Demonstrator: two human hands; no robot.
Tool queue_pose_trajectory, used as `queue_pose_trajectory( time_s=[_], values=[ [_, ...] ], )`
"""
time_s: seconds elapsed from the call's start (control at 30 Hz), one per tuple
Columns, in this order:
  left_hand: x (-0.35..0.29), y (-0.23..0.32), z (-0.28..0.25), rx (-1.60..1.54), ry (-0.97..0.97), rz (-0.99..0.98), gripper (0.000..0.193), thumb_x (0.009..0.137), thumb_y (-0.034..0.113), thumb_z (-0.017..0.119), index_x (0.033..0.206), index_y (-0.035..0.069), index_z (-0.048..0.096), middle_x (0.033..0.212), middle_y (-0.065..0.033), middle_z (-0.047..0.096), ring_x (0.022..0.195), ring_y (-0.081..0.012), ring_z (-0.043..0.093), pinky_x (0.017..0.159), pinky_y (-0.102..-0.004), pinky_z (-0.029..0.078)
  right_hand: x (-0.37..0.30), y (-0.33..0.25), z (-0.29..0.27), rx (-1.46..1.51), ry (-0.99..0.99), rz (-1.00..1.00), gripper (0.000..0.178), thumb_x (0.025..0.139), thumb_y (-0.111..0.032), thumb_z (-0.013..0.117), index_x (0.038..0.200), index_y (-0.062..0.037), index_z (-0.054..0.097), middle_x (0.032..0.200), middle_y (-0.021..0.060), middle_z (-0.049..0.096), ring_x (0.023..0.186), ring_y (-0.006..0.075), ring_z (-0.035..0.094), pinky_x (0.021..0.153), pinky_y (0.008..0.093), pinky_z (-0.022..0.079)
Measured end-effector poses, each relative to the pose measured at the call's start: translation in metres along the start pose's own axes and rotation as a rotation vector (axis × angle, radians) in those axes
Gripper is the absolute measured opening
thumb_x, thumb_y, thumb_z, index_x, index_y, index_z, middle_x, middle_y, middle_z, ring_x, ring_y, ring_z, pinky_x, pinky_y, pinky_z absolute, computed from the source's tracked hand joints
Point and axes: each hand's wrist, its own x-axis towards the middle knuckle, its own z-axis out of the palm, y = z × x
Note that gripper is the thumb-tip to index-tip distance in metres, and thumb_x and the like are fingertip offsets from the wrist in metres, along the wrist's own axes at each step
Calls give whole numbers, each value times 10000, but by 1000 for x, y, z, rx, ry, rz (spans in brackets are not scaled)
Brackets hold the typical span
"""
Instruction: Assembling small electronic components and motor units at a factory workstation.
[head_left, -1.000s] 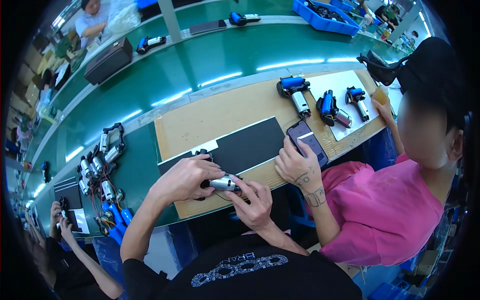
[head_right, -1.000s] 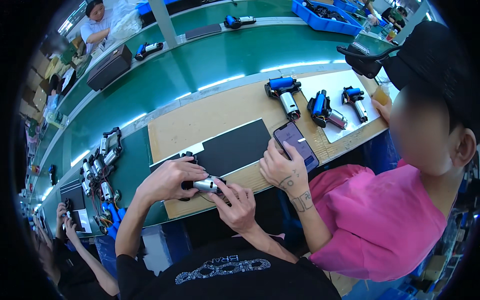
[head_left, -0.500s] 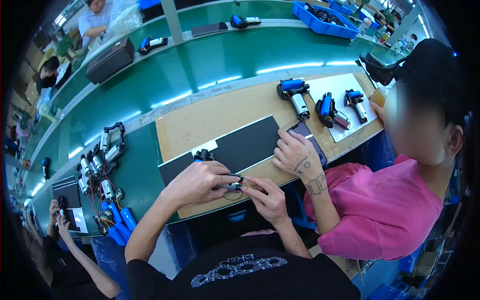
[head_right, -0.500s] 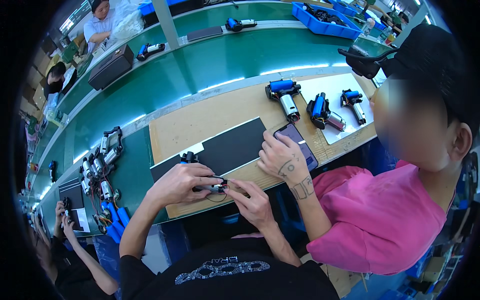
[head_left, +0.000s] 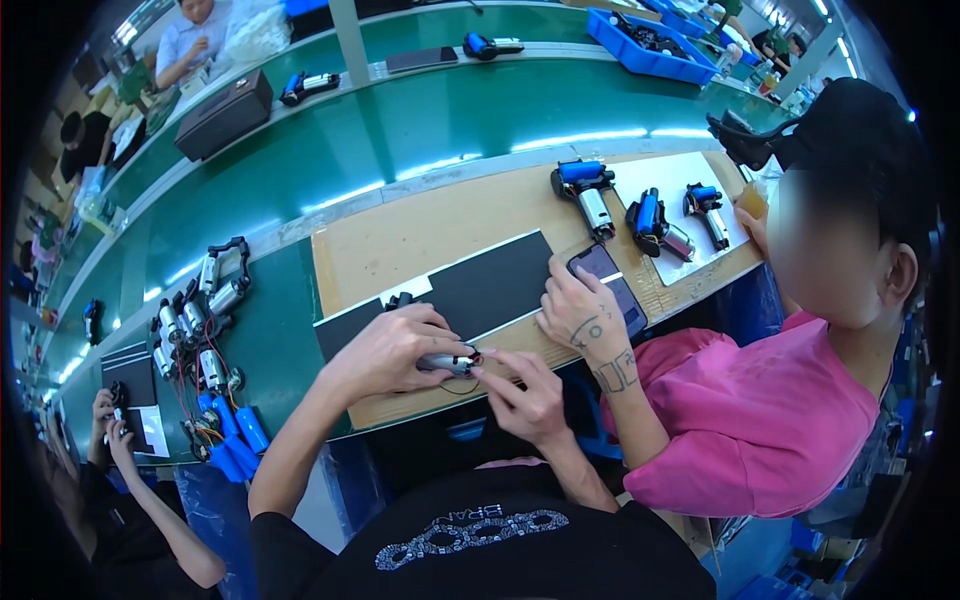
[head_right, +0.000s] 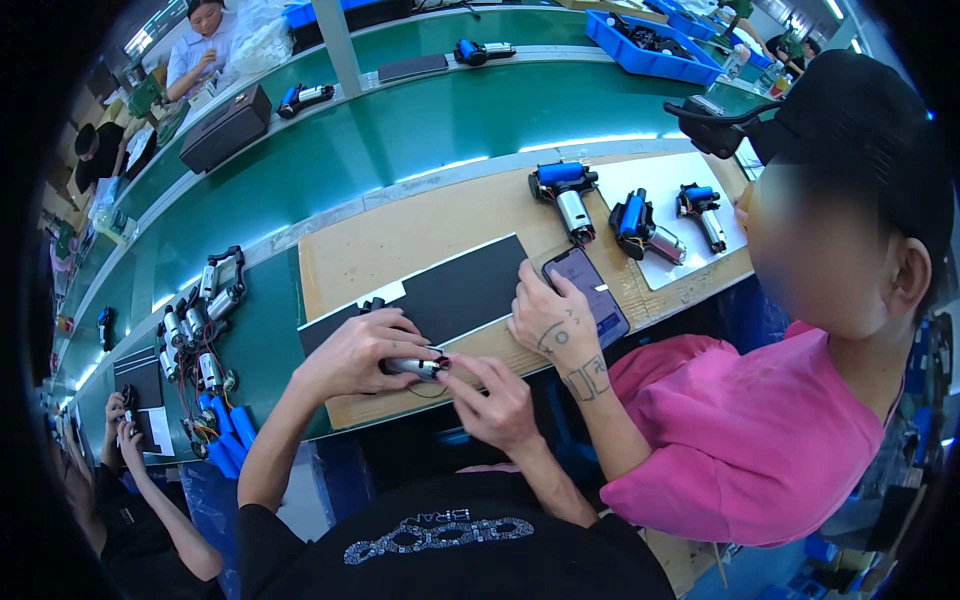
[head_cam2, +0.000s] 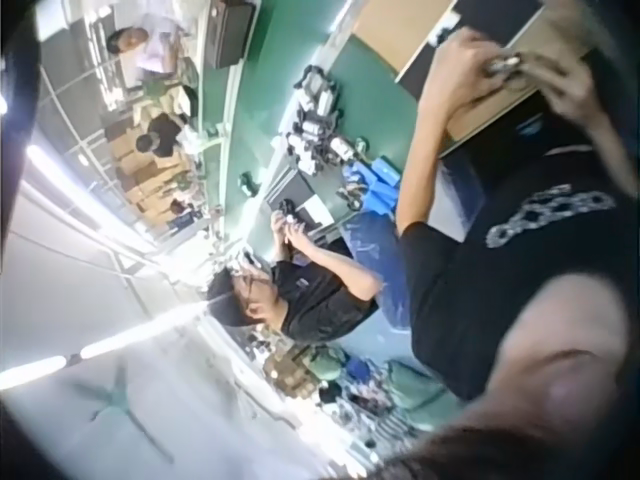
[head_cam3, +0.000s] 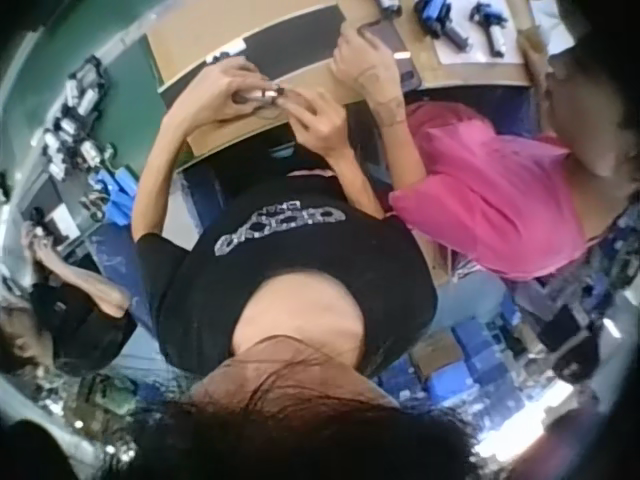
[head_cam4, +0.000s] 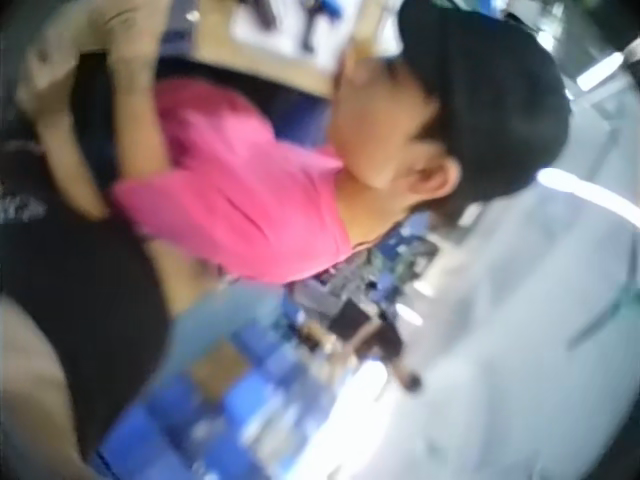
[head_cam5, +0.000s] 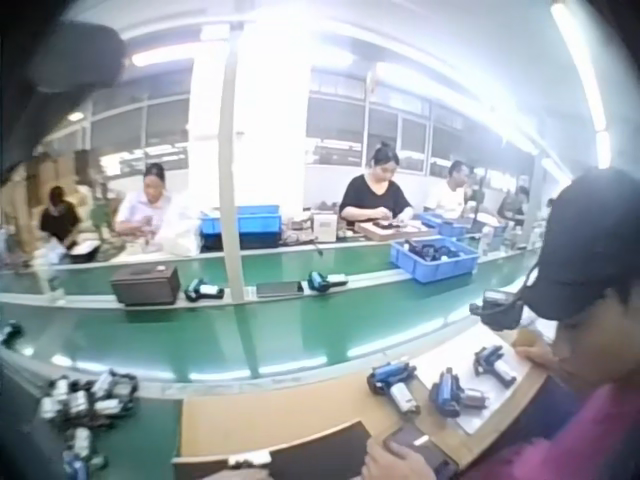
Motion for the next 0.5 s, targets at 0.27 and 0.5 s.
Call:
queue_pose_trajectory(
  time_s=[0.27, 0.5],
  values=[
    [-26, 8, -9, 128, 110, -58, 477, 731, 121, 854, 1205, 105, 802, 1181, -91, 782, 1206, -309, 695, 1223, -533, 401, -2, -19, 16, 193, 47, 88, 351, 776, -6, 819, 1121, -69, 798, 1246, 121, 728, 1050, 312, 703, 871, 392, 600],
    [-86, 38, 19, -72, 952, -464, 344, 824, -11, 766, 1166, 20, 767, 1165, -143, 778, 1164, -339, 708, 1045, -434, 524, 16, -12, 21, 202, 37, 91, 352, 779, -5, 825, 1126, -44, 776, 1254, 129, 726, 1105, 338, 683, 916, 416, 580]
  ],
)
